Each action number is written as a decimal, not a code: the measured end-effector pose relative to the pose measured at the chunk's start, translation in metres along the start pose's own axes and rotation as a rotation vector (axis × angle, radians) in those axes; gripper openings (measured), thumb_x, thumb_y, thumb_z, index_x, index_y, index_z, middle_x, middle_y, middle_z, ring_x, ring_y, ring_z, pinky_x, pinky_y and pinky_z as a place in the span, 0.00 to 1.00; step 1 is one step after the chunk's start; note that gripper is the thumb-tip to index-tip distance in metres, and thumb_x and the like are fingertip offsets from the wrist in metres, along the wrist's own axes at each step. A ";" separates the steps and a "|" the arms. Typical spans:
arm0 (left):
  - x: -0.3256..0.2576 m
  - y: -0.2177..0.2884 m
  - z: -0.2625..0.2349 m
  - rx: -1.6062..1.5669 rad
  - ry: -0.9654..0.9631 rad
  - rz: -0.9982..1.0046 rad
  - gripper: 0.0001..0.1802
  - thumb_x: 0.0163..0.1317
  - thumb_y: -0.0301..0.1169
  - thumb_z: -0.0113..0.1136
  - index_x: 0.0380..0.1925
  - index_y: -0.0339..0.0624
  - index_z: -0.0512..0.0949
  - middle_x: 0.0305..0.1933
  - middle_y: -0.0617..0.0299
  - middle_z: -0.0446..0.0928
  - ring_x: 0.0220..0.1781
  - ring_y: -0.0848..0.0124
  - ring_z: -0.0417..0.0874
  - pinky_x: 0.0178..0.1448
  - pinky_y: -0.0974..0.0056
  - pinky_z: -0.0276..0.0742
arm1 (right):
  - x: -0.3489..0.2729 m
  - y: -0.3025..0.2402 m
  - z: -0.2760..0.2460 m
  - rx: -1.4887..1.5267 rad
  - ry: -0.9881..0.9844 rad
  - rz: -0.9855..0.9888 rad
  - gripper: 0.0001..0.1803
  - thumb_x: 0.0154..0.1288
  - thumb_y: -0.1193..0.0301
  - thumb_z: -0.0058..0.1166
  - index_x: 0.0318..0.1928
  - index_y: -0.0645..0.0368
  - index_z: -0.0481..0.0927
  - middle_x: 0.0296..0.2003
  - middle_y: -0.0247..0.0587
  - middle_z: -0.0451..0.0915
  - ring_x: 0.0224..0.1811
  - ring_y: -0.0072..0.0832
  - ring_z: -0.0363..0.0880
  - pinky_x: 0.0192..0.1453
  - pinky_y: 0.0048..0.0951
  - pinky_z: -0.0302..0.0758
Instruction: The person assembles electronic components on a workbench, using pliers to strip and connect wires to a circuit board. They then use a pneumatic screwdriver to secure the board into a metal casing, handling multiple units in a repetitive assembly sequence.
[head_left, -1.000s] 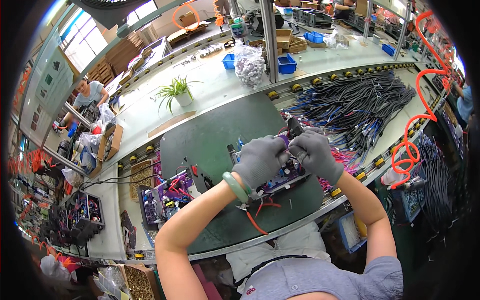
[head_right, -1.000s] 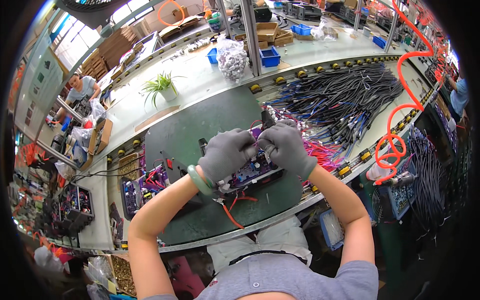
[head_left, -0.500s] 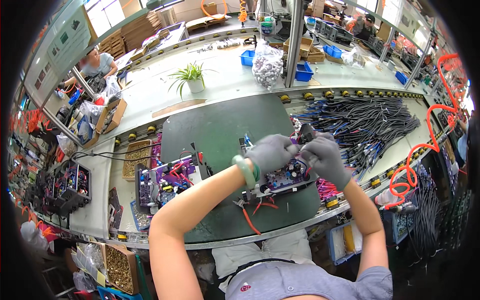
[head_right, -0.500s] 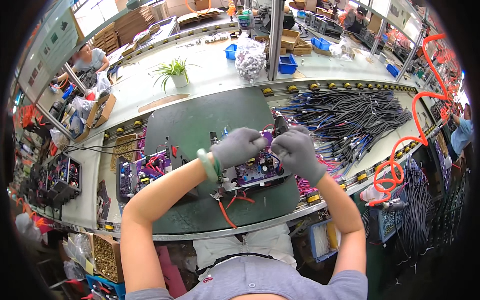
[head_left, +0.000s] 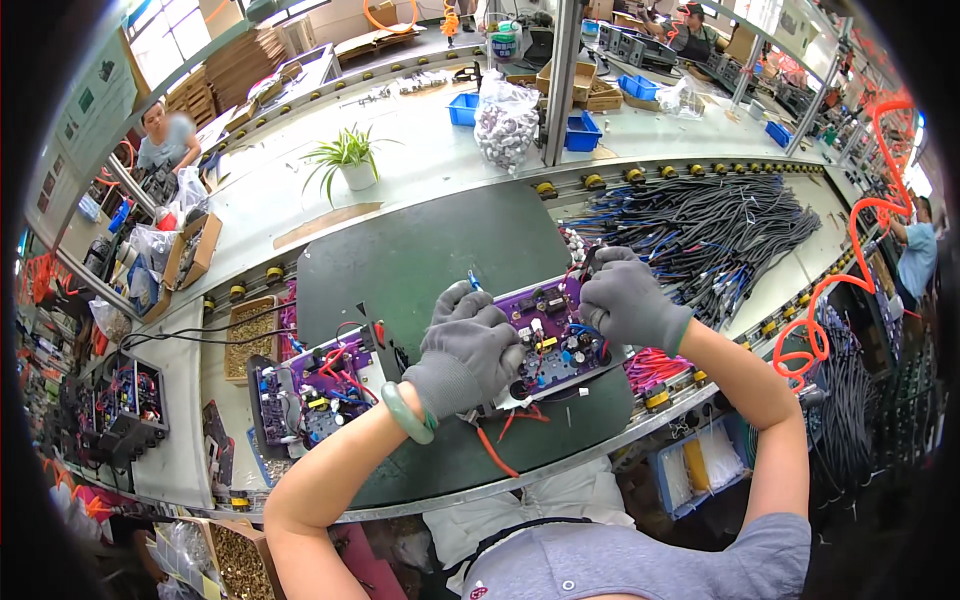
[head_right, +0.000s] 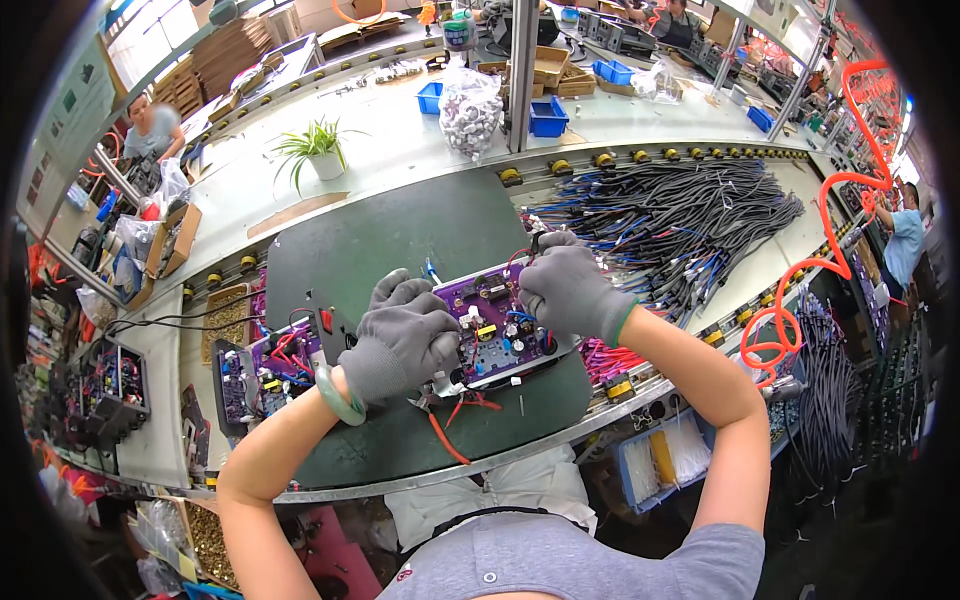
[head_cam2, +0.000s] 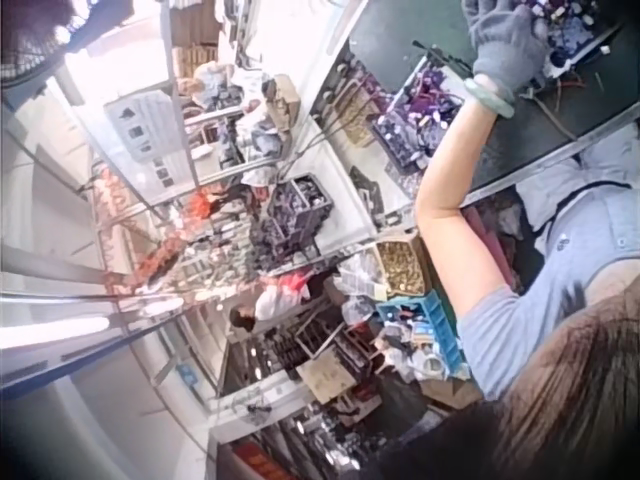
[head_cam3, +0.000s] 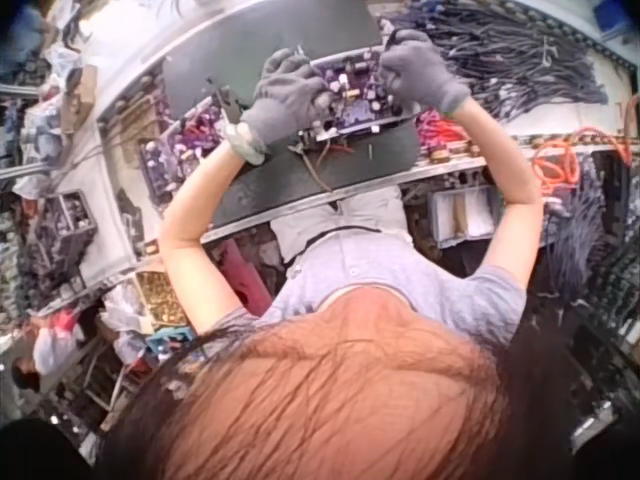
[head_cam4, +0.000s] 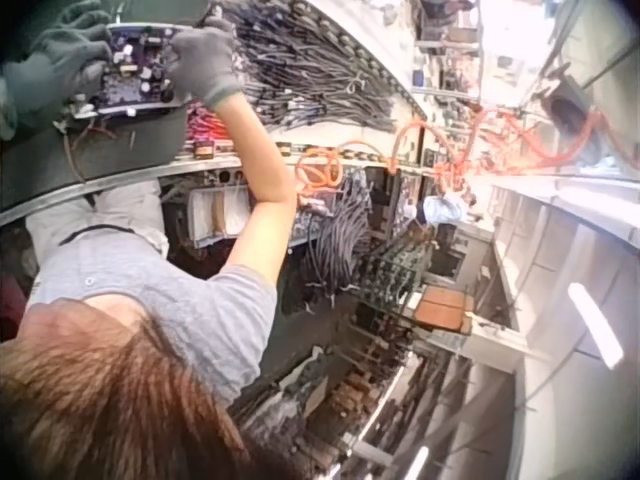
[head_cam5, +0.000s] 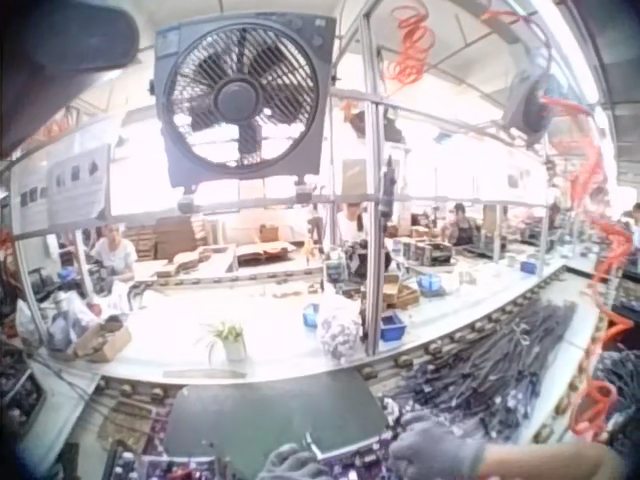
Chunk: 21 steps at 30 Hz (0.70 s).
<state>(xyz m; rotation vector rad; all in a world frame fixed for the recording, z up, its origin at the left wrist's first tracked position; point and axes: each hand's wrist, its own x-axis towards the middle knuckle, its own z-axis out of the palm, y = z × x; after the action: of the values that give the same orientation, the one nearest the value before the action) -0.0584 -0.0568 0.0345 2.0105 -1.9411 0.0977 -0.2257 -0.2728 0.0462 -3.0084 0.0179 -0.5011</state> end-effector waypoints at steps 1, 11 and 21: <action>0.001 0.000 0.001 -0.011 0.010 0.000 0.12 0.60 0.40 0.58 0.35 0.51 0.87 0.43 0.63 0.83 0.62 0.60 0.76 0.79 0.50 0.50 | -0.001 0.000 -0.001 0.004 0.001 0.009 0.11 0.55 0.68 0.61 0.18 0.50 0.76 0.18 0.38 0.76 0.29 0.38 0.79 0.64 0.40 0.69; 0.000 -0.001 0.006 -0.059 0.098 -0.006 0.11 0.58 0.39 0.59 0.33 0.50 0.87 0.41 0.62 0.83 0.60 0.60 0.77 0.79 0.50 0.52 | 0.001 -0.005 -0.001 0.015 0.037 0.004 0.11 0.54 0.69 0.63 0.18 0.52 0.76 0.17 0.40 0.74 0.27 0.39 0.78 0.64 0.41 0.70; 0.006 0.006 0.008 -0.008 0.101 -0.025 0.10 0.56 0.39 0.60 0.30 0.49 0.86 0.39 0.62 0.83 0.57 0.60 0.78 0.78 0.48 0.52 | 0.006 -0.008 0.002 -0.097 -0.077 -0.105 0.07 0.50 0.71 0.59 0.20 0.52 0.76 0.21 0.40 0.78 0.30 0.40 0.80 0.59 0.43 0.72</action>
<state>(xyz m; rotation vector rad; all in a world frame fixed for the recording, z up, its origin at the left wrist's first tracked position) -0.0656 -0.0647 0.0294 1.9848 -1.8508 0.1813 -0.2193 -0.2647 0.0473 -3.1342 -0.1252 -0.4045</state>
